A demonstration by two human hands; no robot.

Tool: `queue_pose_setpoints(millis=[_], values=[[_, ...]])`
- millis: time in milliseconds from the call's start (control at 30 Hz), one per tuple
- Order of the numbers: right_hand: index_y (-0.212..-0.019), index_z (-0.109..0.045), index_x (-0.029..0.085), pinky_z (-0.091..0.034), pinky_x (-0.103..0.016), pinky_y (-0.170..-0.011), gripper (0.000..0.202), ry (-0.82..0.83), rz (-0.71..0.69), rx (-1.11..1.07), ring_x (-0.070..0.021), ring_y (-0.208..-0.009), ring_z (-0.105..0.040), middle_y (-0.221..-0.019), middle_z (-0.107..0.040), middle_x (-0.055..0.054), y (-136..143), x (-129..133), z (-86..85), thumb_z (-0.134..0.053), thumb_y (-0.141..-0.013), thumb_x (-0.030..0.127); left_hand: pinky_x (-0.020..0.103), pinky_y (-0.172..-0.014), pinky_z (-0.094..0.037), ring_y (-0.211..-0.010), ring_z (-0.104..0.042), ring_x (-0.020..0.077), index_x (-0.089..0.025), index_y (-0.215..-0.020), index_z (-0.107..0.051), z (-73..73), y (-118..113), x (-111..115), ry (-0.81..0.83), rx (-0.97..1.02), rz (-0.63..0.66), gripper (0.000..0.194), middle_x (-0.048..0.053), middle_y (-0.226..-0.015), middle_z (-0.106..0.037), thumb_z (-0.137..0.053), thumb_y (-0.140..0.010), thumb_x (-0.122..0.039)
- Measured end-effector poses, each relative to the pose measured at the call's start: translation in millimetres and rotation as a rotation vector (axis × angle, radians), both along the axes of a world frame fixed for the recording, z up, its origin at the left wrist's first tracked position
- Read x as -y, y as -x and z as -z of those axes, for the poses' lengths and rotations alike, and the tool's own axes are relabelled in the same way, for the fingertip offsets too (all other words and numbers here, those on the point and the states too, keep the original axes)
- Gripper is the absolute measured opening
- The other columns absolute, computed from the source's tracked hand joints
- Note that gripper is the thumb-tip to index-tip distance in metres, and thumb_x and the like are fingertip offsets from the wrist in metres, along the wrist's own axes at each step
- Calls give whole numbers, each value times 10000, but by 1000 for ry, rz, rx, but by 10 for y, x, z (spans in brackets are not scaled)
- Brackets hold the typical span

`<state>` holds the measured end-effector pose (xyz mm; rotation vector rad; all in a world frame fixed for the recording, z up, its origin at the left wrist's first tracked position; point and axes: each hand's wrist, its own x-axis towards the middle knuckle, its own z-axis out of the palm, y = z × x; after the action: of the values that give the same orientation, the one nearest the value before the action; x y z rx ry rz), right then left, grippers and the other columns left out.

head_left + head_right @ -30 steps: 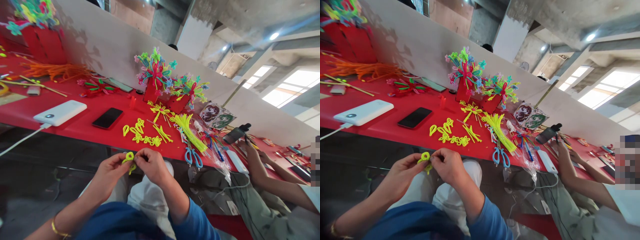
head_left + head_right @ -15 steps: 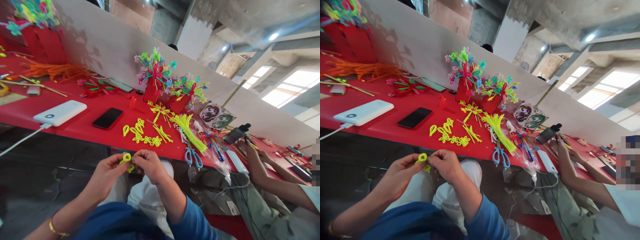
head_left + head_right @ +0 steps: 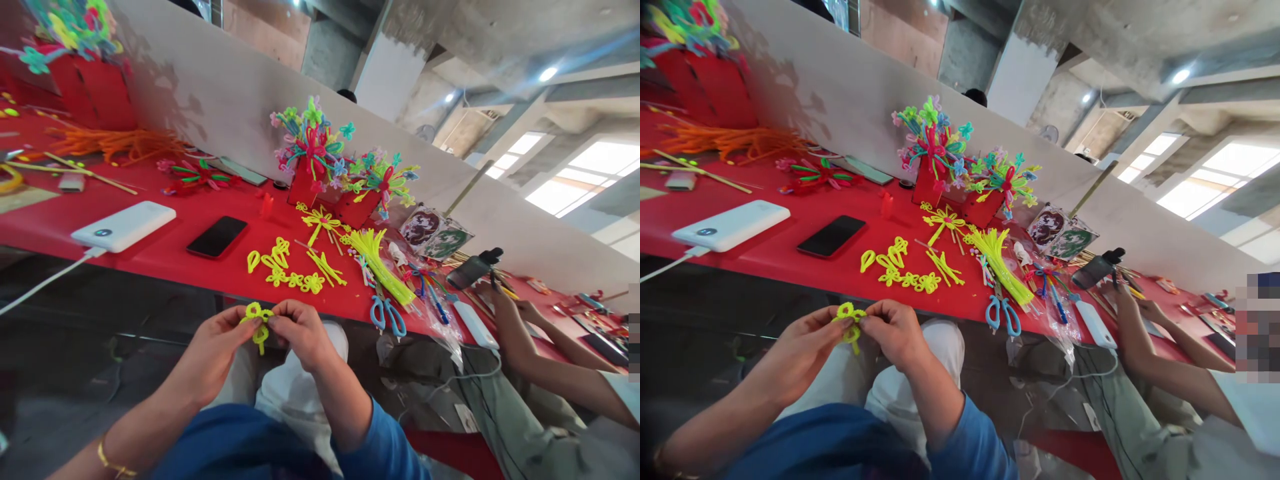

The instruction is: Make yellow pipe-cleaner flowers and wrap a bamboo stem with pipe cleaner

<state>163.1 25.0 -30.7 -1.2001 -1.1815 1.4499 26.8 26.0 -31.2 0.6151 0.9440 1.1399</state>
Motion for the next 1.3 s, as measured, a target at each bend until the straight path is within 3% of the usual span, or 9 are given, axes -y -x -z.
queue_pose_setpoints(millis=[133, 367, 700, 867, 1000, 1133, 1300], values=[[-662, -537, 193, -291, -197, -449, 144, 13, -10, -3, -71, -455, -381, -507, -464, 70, -16, -6, -36, -599, -677, 323, 216, -534, -491, -562, -600, 137, -183, -591, -717, 8, 4, -3, 6, 7, 20, 239, -12, -552, -673, -885, -436, -252], [-618, -521, 196, -275, -206, -465, 113, -106, 81, 236, -80, -481, -354, -503, -434, 77, 3, -16, -49, -562, -696, 267, 213, -509, -457, -548, -575, 128, -179, -614, -722, 59, 8, 7, -34, -66, 49, 256, -2, -587, -690, -886, -447, -284], [-605, -492, 193, -236, -184, -420, 139, 120, 131, -92, -55, -411, -345, -474, -440, 82, 111, -30, -33, -584, -688, 255, 233, -567, -491, -591, -621, 156, -198, -653, -731, 101, 12, 11, -91, -78, 51, 218, -9, -582, -695, -870, -503, -273], [-600, -506, 193, -245, -175, -398, 173, 128, 133, -127, -55, -401, -355, -464, -445, 81, 102, -41, -41, -629, -672, 292, 230, -558, -490, -576, -621, 152, -198, -660, -737, 104, 7, -6, -83, -64, 81, 232, -5, -577, -702, -873, -506, -306], [-622, -520, 191, -290, -185, -417, 247, 93, 125, -170, -56, -413, -387, -513, -482, 66, 94, -47, 5, -668, -681, 381, 217, -560, -489, -588, -617, 145, -196, -632, -732, 70, 4, -33, -62, -63, 26, 245, -11, -577, -700, -888, -462, -277], [-690, -569, 186, -318, -194, -446, 255, 11, 112, -74, -66, -449, -404, -564, -517, 53, 65, -22, 134, -646, -738, 424, 231, -587, -509, -596, -617, 147, -194, -626, -723, 65, 33, -69, -9, -5, 17, 251, -6, -603, -705, -889, -459, -281], [-789, -660, 182, -378, -203, -534, 113, -111, 15, 242, -89, -561, -465, -671, -581, 38, 43, 47, 242, -692, -724, 268, 219, -570, -497, -615, -623, 149, -202, -638, -719, 90, 73, -88, 13, -5, 25, 243, -7, -630, -702, -883, -459, -217]])
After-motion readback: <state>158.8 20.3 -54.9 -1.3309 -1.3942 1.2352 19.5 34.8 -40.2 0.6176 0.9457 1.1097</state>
